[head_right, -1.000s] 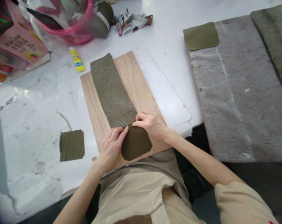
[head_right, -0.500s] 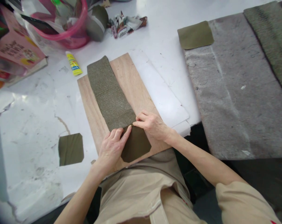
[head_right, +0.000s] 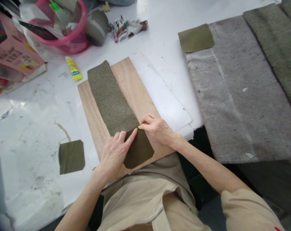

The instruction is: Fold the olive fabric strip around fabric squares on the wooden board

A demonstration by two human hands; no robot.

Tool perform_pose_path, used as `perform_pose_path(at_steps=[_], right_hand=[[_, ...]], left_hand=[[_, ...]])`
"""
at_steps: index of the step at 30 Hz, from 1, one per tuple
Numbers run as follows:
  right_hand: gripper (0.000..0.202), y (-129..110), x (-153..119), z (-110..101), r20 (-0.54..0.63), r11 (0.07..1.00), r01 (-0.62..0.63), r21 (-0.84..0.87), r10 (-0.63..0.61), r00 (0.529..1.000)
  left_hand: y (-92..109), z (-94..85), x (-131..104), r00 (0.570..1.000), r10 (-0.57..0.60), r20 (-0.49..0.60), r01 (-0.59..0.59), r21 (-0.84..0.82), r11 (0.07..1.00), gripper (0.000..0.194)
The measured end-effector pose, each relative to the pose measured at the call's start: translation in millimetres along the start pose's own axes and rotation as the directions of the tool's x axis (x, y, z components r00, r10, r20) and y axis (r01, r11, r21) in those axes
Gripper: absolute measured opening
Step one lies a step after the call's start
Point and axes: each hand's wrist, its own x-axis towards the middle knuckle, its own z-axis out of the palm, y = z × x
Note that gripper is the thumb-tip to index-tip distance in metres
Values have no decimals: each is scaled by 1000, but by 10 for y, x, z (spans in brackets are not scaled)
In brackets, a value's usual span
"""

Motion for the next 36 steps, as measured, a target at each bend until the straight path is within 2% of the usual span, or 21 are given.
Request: perform_pose_path(at_steps=[3,5,8,17,26,30,36], right_hand=[[22,15,-18,4,-75,990,-93,104,101,992],[21,4,-8,8,-82,988,-107,116,117,990],[22,-34,27,16,-49,996,-75,43,77,996],[20,-38,60,20,49,973,88,-216,-79,996],[23,-36,25,15,82,948,173,-265,-157,984],[23,-24,-11,-16,91,956,144,-254,-125,988],[23,-19,-71,-49,70,980,26,-196,-12,997]], left_hand=[[8,14,-1,1000,-7,-16,7,-2,1000,61],[7,27,-6,1000,-6,-26,6,7,1000,61],[5,33,-15,999,-12,-29,12,15,1000,60],[16,-15,3,996,-18,85,17,11,1000,63],[25,-55,35,995,-9,97,6,32,999,61],[41,-91,57,993,-24,119,21,26,999,61],[60,-109,56,991,-39,125,36,27,999,62]])
